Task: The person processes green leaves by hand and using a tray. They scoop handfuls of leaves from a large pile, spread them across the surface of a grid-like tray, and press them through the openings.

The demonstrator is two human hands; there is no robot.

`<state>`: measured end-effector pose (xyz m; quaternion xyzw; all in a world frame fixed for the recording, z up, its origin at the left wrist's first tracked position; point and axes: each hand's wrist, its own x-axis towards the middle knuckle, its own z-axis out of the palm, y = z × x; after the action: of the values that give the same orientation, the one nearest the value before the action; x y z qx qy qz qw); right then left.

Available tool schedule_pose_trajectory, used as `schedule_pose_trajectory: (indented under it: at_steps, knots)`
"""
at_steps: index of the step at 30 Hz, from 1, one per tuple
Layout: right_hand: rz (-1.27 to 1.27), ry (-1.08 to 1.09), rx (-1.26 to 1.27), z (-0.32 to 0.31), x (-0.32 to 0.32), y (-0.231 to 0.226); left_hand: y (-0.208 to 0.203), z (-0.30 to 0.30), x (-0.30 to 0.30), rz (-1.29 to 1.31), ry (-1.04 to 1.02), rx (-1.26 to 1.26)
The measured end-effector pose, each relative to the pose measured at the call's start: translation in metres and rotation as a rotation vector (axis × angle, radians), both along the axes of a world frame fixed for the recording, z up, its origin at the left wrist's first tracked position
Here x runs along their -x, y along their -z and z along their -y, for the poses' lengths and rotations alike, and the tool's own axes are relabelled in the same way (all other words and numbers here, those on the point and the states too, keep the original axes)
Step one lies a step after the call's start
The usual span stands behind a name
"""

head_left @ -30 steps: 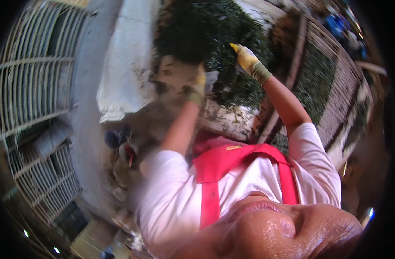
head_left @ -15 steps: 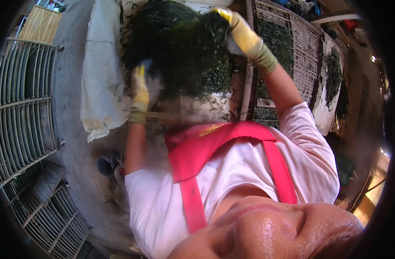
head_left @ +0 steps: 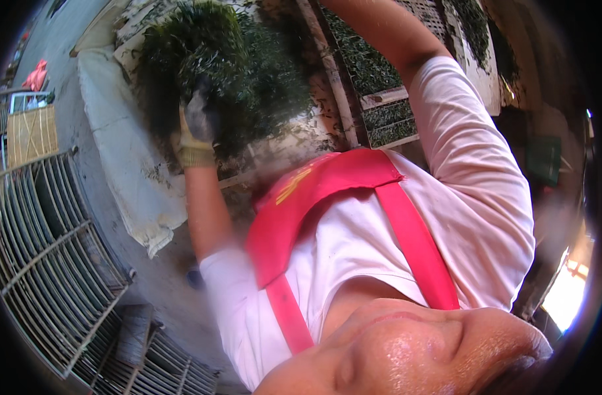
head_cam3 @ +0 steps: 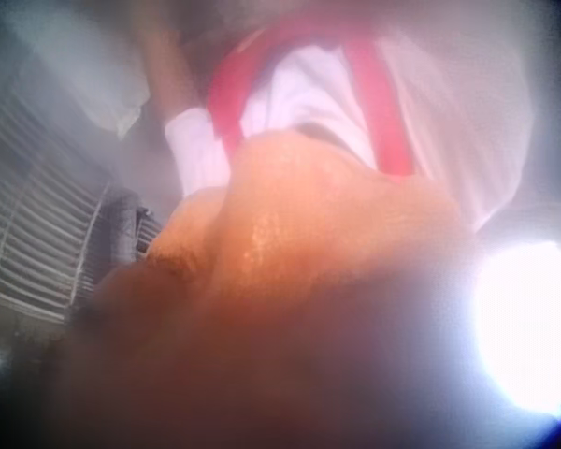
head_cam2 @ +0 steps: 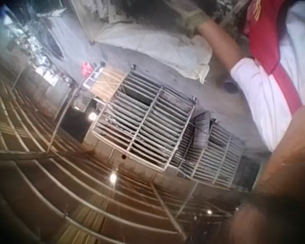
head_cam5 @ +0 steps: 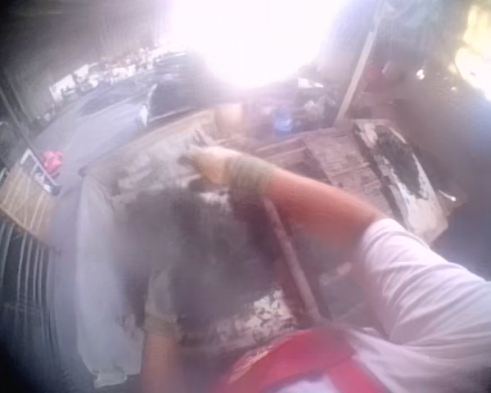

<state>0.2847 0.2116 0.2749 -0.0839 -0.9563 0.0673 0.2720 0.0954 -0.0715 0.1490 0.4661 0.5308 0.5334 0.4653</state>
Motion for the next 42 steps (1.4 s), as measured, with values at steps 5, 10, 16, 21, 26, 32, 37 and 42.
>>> schedule_pose_trajectory:
  at_steps: [5,10,16,21,26,32,37,42]
  knots:
    - [1.035,0.551,0.171,0.083,-0.132,0.159,-0.013,0.011,-0.022,0.856,-0.066,0.171]
    - [0.507,0.473,0.305,0.091,-0.177,0.183,-0.083,-0.011,-0.033,0.902,0.153,0.218]
    - [0.022,0.098,0.118,0.141,-0.077,0.004,-0.171,-0.037,-0.010,0.939,0.313,0.148]
    - [0.215,0.265,-0.152,0.151,0.002,0.016,-0.216,-0.074,0.020,0.897,0.394,0.141]
    - [0.226,0.278,-0.004,0.156,-0.023,0.128,-0.241,-0.075,0.032,0.537,0.331,-0.021]
    - [0.487,0.308,0.188,0.173,-0.051,0.041,-0.192,-0.060,0.006,0.157,0.135,0.023]
    - [-0.063,0.194,-0.055,0.174,-0.009,0.031,-0.183,-0.076,0.018,0.394,0.247,0.021]
    - [0.409,0.212,0.206,0.158,-0.019,0.095,-0.227,-0.097,0.010,0.399,0.279,0.011]
